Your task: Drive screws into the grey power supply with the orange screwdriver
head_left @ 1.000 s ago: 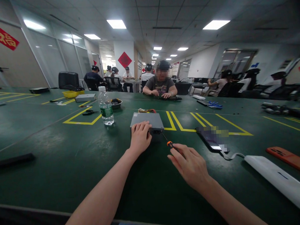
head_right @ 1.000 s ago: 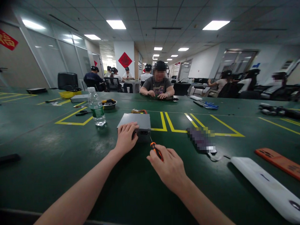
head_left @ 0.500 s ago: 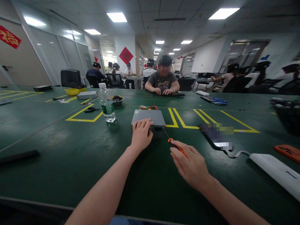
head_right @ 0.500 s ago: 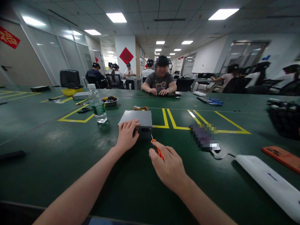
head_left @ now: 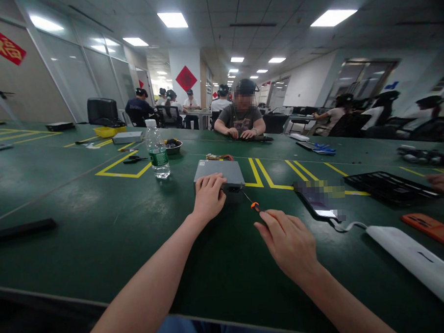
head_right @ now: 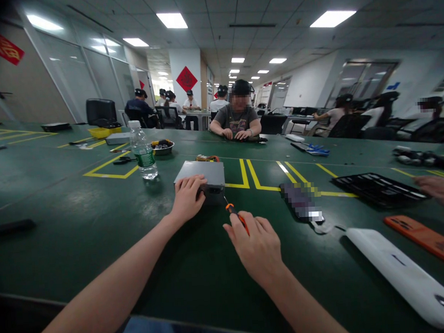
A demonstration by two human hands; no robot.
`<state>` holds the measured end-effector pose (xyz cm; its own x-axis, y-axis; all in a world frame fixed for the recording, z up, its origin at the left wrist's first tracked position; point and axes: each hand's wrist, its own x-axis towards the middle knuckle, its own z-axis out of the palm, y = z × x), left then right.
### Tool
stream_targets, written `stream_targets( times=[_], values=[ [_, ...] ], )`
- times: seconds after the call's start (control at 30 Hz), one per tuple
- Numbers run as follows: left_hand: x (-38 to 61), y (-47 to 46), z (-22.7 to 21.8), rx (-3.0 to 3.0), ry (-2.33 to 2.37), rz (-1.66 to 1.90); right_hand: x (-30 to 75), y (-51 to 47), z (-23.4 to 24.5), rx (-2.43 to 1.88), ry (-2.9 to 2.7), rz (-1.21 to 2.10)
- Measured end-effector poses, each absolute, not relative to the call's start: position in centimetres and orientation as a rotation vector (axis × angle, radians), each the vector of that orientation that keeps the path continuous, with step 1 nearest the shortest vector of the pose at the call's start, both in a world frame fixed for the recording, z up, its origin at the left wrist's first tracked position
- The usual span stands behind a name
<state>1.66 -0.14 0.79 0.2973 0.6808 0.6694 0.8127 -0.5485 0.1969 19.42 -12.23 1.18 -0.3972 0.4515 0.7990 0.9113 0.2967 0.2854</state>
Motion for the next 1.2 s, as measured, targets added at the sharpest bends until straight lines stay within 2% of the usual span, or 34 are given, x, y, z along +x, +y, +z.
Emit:
stream_targets(
  times=[0.3,0.43,0.63,0.8,0.93,1.07,1.2],
  values=[
    [1.7,-0.2,0.8,-2.391,-1.398,-1.071,18.9,-11.7,0.6,-0.916,-2.210,-0.951],
    [1.7,-0.2,0.7,-2.389,-1.394,-1.066,19.0,-11.4,0.9,-0.945,-2.112,-1.001],
    [1.6,0.0,0.6,-2.382,-1.382,-1.077,18.8,-11.8,0.8,-0.988,-2.148,-0.874],
    [1.6,-0.1,0.7,-2.384,-1.381,-1.068,19.5,-11.4,1.1,-0.971,-2.086,-0.987],
    [1.6,-0.1,0.7,-2.379,-1.377,-1.070,19.9,-11.4,1.3,-1.038,-2.010,-0.932],
    [1.6,0.1,0.5,-2.361,-1.359,-1.085,19.6,-11.6,0.7,-1.069,-2.069,-0.845],
    [1.6,0.0,0.6,-2.358,-1.351,-1.081,19.4,-11.5,0.3,-0.982,-2.164,-0.935]
  ],
)
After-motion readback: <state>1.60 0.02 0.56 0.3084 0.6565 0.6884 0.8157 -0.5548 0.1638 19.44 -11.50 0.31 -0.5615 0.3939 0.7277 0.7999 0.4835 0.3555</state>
